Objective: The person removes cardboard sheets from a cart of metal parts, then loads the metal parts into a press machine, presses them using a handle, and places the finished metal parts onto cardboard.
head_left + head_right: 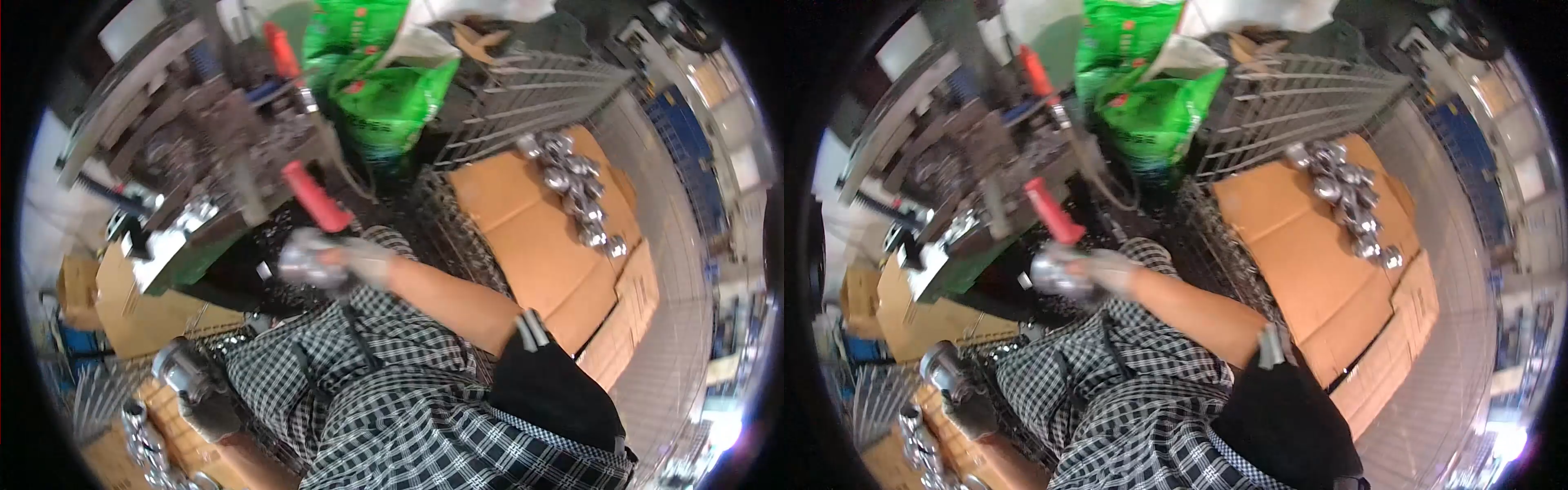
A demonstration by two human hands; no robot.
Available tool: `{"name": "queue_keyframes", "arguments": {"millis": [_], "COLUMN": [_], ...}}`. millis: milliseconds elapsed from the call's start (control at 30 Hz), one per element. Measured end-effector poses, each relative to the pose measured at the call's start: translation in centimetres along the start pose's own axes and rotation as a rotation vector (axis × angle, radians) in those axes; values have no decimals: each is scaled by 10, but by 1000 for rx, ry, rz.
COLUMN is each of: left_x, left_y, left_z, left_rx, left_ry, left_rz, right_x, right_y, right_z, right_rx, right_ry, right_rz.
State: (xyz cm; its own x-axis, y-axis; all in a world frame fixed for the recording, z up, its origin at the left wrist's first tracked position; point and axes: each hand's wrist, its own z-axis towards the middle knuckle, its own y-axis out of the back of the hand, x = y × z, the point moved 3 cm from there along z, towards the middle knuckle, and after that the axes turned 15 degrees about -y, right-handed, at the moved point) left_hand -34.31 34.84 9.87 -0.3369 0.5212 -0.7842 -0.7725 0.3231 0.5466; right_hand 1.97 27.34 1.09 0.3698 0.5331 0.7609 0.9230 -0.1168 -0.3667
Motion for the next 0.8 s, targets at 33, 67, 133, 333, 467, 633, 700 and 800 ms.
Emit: {"name": "queue_keyframes", "arguments": {"millis": [33,67,133,333,467,633,700,800], "left_x": [12,15,11,9,-18,-8,-18,-12], "left_y": [6,3,-3,-7,-24,-55,-61,-67], "left_z": [4,7,40,159,219,272,289,308], "left_rx": [-98,-207,-506,-365,-247,-177,-352,-428], "left_ry": [117,255,426,463,336,412,502,439], "left_rz": [-683,-1355,-1027,-1016,-987,-1022,-1169,-1254], "right_x": [-34,-13,-74,-72,42,147,152,159], "right_y": [50,60,150,204,97,-29,-54,-79], "right_z": [-35,-110,-169,-186,-120,-130,-121,-96], "right_rx": [-166,-349,-618,-1072,-686,-747,-795,-951], "right_ry": [-129,-235,138,215,429,1014,1060,1039], "right_rz": [247,474,843,1141,476,-412,-716,-1111]}}
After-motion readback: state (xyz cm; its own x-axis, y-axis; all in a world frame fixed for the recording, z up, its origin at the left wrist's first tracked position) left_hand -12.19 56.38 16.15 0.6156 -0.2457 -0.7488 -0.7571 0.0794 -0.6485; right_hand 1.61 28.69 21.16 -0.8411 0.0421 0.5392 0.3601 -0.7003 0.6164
